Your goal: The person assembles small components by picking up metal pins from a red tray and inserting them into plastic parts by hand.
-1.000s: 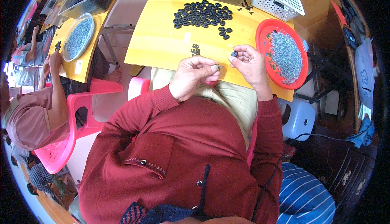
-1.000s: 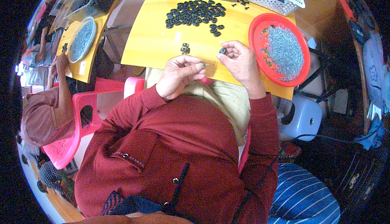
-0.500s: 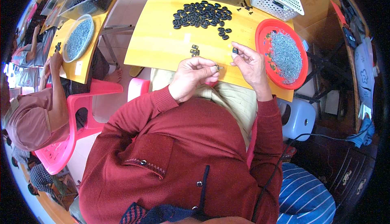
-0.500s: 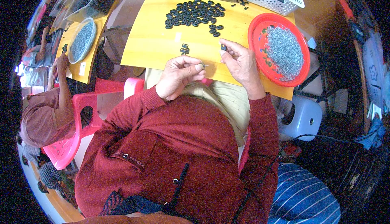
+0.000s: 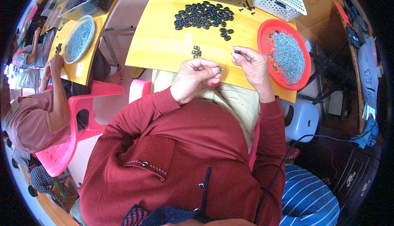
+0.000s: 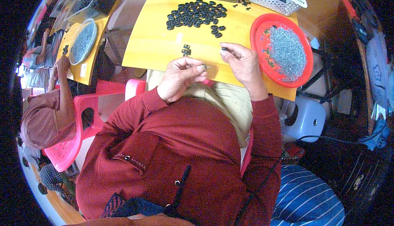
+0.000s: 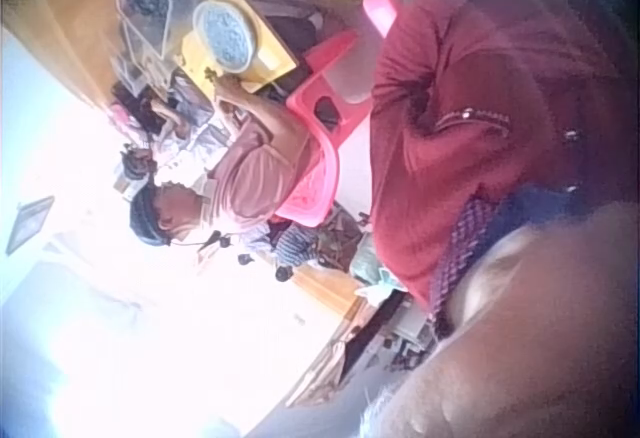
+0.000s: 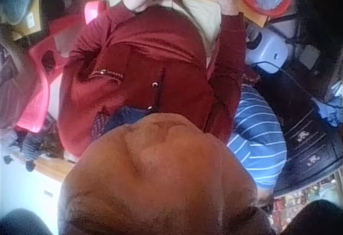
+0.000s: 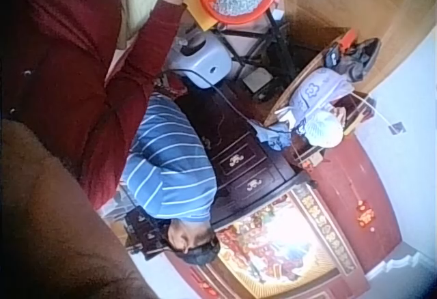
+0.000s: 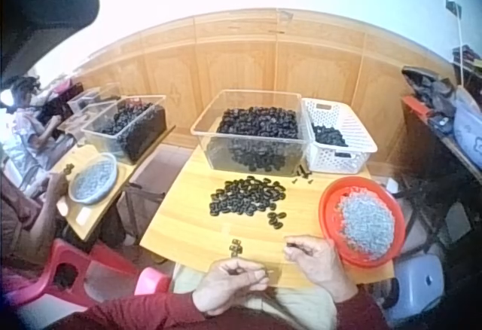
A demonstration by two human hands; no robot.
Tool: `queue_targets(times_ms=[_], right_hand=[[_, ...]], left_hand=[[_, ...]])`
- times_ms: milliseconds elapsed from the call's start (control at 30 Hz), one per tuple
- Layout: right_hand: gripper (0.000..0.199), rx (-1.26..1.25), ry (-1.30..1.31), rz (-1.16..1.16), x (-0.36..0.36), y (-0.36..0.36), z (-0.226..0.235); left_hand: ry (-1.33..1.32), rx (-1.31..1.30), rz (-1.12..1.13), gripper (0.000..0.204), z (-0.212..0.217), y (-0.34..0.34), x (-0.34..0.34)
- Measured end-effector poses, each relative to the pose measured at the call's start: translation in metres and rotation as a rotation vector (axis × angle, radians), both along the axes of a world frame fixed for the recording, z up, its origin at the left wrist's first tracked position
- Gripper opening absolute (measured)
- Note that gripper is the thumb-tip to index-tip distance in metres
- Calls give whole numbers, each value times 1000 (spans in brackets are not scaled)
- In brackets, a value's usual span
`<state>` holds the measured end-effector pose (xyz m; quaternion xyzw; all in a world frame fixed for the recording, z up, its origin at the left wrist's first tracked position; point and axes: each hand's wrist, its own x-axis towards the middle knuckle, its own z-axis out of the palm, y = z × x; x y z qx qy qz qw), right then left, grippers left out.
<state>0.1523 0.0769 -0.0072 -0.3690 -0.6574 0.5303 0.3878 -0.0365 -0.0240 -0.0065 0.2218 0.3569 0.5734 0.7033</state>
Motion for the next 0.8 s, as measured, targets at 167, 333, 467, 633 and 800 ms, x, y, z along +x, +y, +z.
queue_targets(times_ms=[167,333,467,633,800], right_hand=[[25,82,-27,31,2,1,2],[27,-15,-8,-6,-1,-2,5],[28,-28,-14,22,1,-1,4],[30,-55,-26,19,-1,-1,5],[29,-33,-49,20,0,0,2]], left_hand=[[-1,7,-3,13,0,0,0],[-2,-1,-7,12,1,0,0],[9,-6,-7,12,1,0,0],[5,12,-11,12,-1,0,0],[2,16,-13,12,0,0,0]])
